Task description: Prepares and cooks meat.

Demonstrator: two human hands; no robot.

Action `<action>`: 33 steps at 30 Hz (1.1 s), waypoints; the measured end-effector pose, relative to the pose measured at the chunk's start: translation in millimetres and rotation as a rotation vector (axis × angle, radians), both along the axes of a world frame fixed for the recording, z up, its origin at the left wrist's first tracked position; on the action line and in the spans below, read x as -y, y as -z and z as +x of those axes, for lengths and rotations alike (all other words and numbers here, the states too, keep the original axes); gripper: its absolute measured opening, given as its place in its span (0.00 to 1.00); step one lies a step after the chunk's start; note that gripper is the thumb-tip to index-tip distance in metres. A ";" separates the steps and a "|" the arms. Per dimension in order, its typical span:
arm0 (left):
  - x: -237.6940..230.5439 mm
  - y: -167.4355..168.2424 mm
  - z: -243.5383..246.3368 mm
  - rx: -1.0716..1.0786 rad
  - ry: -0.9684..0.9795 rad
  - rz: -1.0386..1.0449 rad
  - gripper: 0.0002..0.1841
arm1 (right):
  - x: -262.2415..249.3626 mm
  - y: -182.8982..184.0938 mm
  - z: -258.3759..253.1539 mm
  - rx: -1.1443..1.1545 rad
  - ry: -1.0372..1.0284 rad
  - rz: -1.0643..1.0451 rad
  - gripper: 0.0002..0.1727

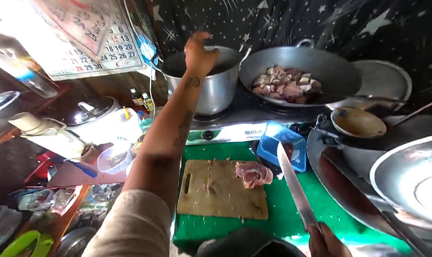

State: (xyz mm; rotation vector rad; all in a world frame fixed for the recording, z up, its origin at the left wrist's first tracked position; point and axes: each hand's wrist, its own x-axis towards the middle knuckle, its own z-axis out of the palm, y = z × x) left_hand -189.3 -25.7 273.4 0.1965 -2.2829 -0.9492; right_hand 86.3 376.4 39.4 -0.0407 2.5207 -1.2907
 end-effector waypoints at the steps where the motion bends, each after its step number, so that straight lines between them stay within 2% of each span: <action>1: -16.4 8.9 10.7 0.012 0.090 -0.088 0.30 | -4.6 5.7 2.7 -0.022 0.021 -0.006 0.20; 3: -50.2 52.2 35.3 0.156 0.323 -0.236 0.20 | -15.1 22.8 11.0 -0.061 0.084 -0.036 0.19; 6: -91.7 130.8 77.6 0.643 0.693 -0.466 0.14 | -25.0 38.4 17.0 -0.107 0.141 -0.074 0.17; 8: -110.3 184.4 103.8 0.886 0.830 -0.541 0.17 | -27.3 41.6 21.6 -0.102 0.153 -0.081 0.17; 10: -118.8 245.9 115.5 0.918 0.839 -0.486 0.26 | -26.7 44.4 27.3 -0.090 0.165 -0.076 0.16; 12: -123.8 282.7 121.2 0.923 0.756 -0.381 0.38 | -23.5 46.5 33.7 -0.084 0.163 -0.063 0.15; 14: -127.7 278.3 128.0 0.982 0.654 -0.218 0.49 | -17.7 46.1 39.3 -0.083 0.150 -0.064 0.15; 16: -127.4 269.4 130.5 1.082 0.587 -0.091 0.50 | -10.9 46.5 44.2 -0.069 0.137 -0.078 0.15; 19: -124.8 269.4 128.5 1.145 0.595 -0.059 0.39 | -3.5 49.0 48.2 -0.056 0.097 -0.084 0.14; 22: -127.7 270.1 132.6 1.093 0.648 -0.119 0.30 | 3.3 51.2 52.3 -0.047 0.074 -0.095 0.14; 24: -131.4 278.1 140.5 1.033 0.697 -0.040 0.26 | 4.8 55.4 55.5 -0.049 0.061 -0.093 0.15; 25: -133.9 282.5 145.8 1.021 0.706 0.044 0.28 | 5.8 57.3 56.8 -0.047 0.059 -0.092 0.15; 28: -144.7 281.9 164.9 1.063 0.624 0.336 0.41 | 9.3 59.9 59.4 -0.033 0.062 -0.092 0.13; 29: -148.2 275.7 170.6 1.096 0.592 0.362 0.39 | 11.1 60.9 60.2 -0.027 0.067 -0.089 0.13; 32: -155.0 265.8 185.2 1.144 0.505 0.309 0.19 | 19.8 64.8 62.0 -0.001 0.088 -0.051 0.14; 33: -153.8 269.8 188.6 1.130 0.488 0.318 0.16 | 23.8 67.0 62.2 -0.006 0.092 -0.045 0.14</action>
